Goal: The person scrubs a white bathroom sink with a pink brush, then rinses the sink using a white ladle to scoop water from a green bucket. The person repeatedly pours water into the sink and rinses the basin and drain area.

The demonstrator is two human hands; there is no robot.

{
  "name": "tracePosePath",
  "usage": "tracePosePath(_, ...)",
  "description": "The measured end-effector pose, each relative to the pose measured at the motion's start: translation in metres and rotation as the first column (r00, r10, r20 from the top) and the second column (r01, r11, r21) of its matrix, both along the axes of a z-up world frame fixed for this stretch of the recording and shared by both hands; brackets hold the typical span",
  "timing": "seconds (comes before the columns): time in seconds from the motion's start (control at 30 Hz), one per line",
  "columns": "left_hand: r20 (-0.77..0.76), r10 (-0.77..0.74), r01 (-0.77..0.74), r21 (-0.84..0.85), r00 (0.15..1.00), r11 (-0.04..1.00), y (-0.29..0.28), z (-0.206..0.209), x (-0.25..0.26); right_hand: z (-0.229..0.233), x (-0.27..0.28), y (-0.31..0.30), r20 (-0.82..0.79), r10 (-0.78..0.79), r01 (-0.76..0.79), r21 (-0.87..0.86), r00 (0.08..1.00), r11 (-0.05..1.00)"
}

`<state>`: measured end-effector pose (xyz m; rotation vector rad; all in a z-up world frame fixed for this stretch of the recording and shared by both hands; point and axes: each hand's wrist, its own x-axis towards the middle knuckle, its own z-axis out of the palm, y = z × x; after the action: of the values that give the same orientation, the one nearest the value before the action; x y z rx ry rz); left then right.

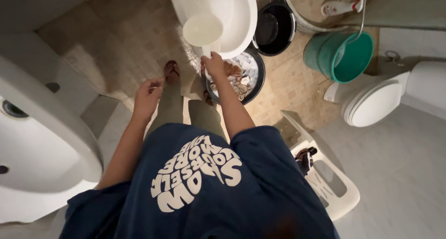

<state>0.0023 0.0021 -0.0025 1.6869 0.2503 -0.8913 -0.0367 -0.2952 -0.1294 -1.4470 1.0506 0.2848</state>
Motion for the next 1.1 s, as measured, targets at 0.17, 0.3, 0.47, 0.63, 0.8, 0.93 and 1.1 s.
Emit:
tracePosePath(0.17,0.007,-0.035,0.035,-0.066,0.999,0.997,-0.006,-0.001,0.01,0.012,-0.032,0.004,-0.082,0.035,-0.044,-0.106,0.996,0.993)
tracePosePath(0.3,-0.011,-0.075,0.074,-0.074,0.997,0.995,-0.013,0.0,0.014,0.012,-0.072,-0.004,-0.197,0.027,-0.057,-0.146,0.98,0.988)
tracePosePath(0.47,0.002,-0.108,0.107,-0.14,0.994,0.984,-0.021,-0.005,0.015,0.006,-0.102,-0.036,-0.377,0.172,-0.316,-0.361,0.91,0.878)
tracePosePath(0.63,-0.064,-0.116,0.108,-0.107,0.991,0.988,-0.02,-0.018,0.015,-0.002,-0.097,-0.091,-0.562,0.161,-0.403,-0.336,0.811,0.851)
tracePosePath(0.8,-0.096,-0.14,0.132,-0.082,0.986,0.988,-0.009,-0.029,0.019,-0.012,-0.063,-0.159,-0.518,0.15,-0.451,-0.524,0.842,0.722)
tracePosePath(0.93,-0.083,-0.08,0.072,-0.104,0.993,0.992,-0.006,-0.036,0.023,-0.019,-0.022,-0.199,-0.503,0.115,-0.388,-0.483,0.857,0.785)
tracePosePath(1.1,-0.055,-0.081,0.074,-0.108,0.995,0.991,-0.004,-0.046,0.026,-0.02,0.054,-0.227,-0.38,0.204,-0.419,-0.666,0.902,0.617)
